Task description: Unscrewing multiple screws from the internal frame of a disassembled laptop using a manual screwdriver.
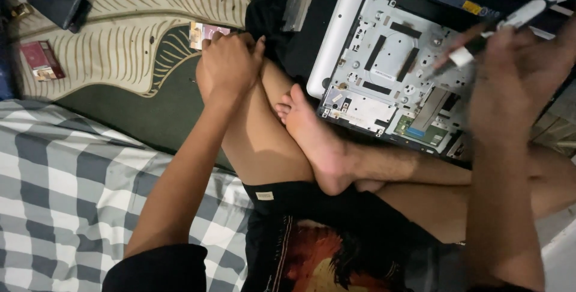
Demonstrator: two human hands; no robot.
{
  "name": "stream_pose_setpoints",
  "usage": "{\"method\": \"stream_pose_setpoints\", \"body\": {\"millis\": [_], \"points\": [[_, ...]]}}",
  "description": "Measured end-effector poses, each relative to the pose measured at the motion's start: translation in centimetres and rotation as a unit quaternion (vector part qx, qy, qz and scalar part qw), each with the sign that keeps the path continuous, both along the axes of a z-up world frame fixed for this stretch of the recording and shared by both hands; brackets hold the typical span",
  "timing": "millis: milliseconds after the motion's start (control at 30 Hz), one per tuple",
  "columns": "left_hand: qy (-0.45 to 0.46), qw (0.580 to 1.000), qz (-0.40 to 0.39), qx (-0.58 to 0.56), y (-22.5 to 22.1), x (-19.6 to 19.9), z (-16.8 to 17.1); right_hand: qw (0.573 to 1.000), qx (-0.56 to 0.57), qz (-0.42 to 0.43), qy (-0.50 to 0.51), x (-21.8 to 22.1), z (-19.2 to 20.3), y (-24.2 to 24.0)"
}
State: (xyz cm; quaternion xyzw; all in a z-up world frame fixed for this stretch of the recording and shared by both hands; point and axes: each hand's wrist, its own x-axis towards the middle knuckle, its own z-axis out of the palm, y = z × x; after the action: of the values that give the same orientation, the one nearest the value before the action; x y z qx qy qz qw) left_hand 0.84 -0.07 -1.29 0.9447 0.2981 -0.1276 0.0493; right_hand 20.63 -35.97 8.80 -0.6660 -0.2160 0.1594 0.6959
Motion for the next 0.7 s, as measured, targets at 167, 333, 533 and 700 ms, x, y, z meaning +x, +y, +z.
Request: {"method": "stream_pose_setpoints", "body": {"millis": [167,333,533,700], "points": [[-0.044,0.999,0.002,0.015,-0.1,-0.2,-0.5,0.999,-0.005,0.039,0.036,1.1,-0.3,-1.5],[-0.048,0.999,0.019,0.011,-0.2,-0.2,-0.4,0.997,-0.013,0.073,-0.037,0.7,0.5,-0.2],[-0.075,0.997,-0.004,0.024,0.0,-0.4,-0.5,0.993,-0.009,0.075,-0.088,0.3,1.4,1.2],[-0.036,0.999,-0.008,0.022,0.0,-0.3,-0.4,0.986,0.003,0.102,-0.134,0.5,1.4,1.1]]}}
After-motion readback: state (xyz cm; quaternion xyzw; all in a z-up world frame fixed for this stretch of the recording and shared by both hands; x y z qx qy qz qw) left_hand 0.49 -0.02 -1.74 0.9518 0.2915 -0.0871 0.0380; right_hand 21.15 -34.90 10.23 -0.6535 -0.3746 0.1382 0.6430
